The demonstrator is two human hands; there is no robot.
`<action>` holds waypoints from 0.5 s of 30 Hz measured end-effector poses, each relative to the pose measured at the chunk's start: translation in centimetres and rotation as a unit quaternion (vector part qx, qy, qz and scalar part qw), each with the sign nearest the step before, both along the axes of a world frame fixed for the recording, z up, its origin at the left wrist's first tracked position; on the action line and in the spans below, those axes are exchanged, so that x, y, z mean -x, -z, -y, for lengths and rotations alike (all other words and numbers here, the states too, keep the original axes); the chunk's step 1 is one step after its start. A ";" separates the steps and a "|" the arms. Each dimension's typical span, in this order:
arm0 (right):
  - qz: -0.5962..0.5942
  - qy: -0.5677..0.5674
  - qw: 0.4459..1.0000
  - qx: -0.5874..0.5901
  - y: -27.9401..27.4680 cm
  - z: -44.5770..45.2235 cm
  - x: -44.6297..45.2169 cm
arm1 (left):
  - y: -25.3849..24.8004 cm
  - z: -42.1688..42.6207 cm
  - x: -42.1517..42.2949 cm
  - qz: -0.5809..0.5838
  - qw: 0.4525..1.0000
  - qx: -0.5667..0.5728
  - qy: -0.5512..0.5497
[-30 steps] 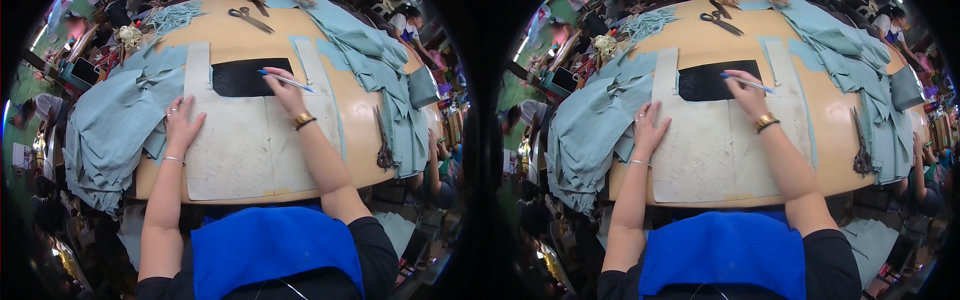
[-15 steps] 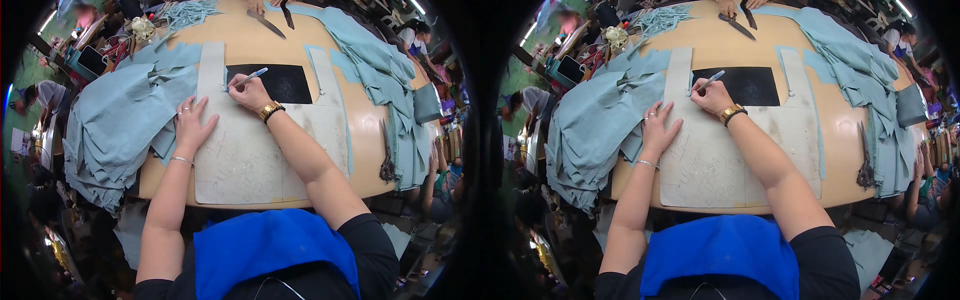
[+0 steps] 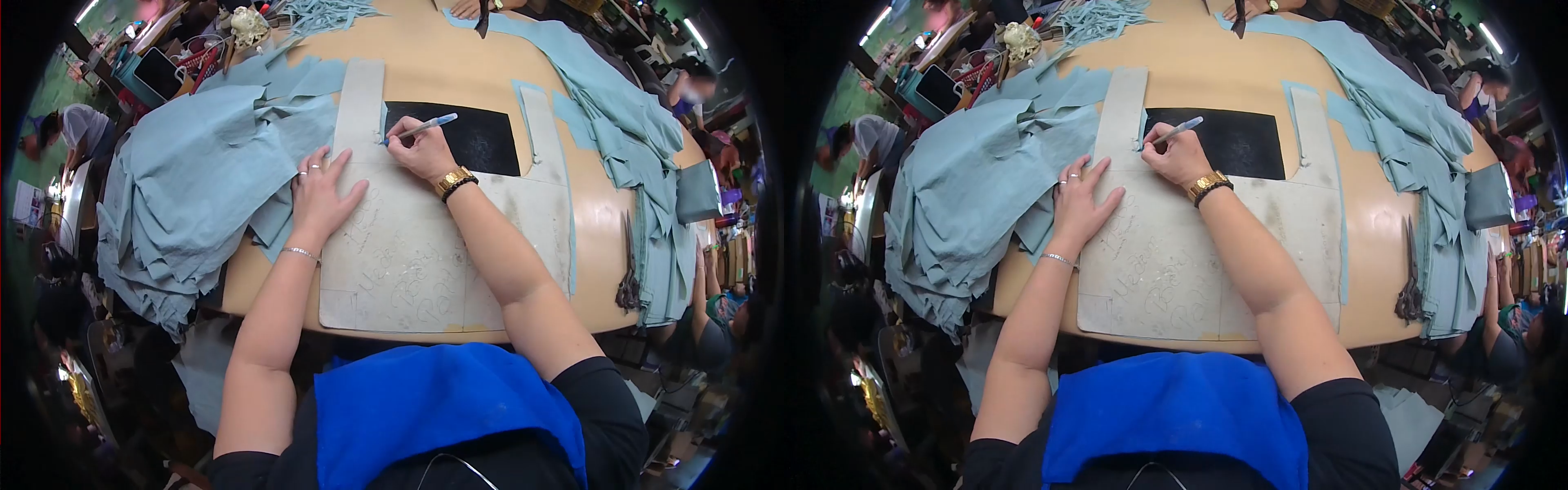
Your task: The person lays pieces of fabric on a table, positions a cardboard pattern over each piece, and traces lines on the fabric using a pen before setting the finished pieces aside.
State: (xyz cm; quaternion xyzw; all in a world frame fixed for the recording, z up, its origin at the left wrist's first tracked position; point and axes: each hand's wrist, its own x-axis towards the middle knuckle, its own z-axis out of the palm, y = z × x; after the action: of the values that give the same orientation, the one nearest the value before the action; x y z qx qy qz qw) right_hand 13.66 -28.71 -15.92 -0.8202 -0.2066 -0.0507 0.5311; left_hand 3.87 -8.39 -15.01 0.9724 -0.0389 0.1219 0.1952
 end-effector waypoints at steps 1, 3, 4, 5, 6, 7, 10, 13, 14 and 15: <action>0.004 -0.008 1.000 -0.009 -0.1 -0.1 0.1 | -0.1 0.0 0.0 0.000 1.000 -0.003 -0.002; 0.006 -0.009 1.000 -0.006 0.0 0.0 0.1 | 0.0 0.1 0.0 -0.001 1.000 -0.008 -0.004; 0.005 -0.002 1.000 0.007 0.1 0.1 -0.1 | 0.0 0.1 0.0 -0.002 1.000 -0.011 -0.004; 0.004 0.003 1.000 0.020 0.2 0.2 -0.2 | 0.0 0.1 0.0 -0.002 1.000 -0.013 -0.005; 0.003 -0.001 1.000 0.013 -0.1 0.0 -0.1 | 0.0 0.0 -0.1 -0.004 1.000 -0.014 -0.005; 0.001 -0.005 1.000 0.006 -0.5 -0.1 0.0 | -0.1 0.0 -0.1 -0.005 1.000 -0.016 -0.004; -0.028 0.005 0.999 0.025 -0.8 0.3 0.5 | -0.2 0.2 0.0 -0.013 1.000 -0.006 -0.015; -0.058 0.050 0.994 -0.075 -1.1 1.8 0.8 | -0.2 0.2 -0.5 -0.015 0.999 -0.001 -0.029; -0.069 0.067 0.987 -0.130 -1.0 2.9 1.4 | 0.0 0.1 -0.5 -0.018 0.999 0.000 -0.034; -0.063 0.064 0.980 -0.179 -1.2 4.8 2.3 | -0.1 0.0 -0.4 -0.020 0.999 0.005 -0.030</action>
State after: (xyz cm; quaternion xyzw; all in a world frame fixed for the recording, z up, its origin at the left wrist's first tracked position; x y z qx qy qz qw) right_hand 11.34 -33.55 -14.68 -0.7249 -0.1072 -0.0692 0.6769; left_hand 4.26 -8.41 -14.93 0.9744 -0.0054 0.1086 0.1968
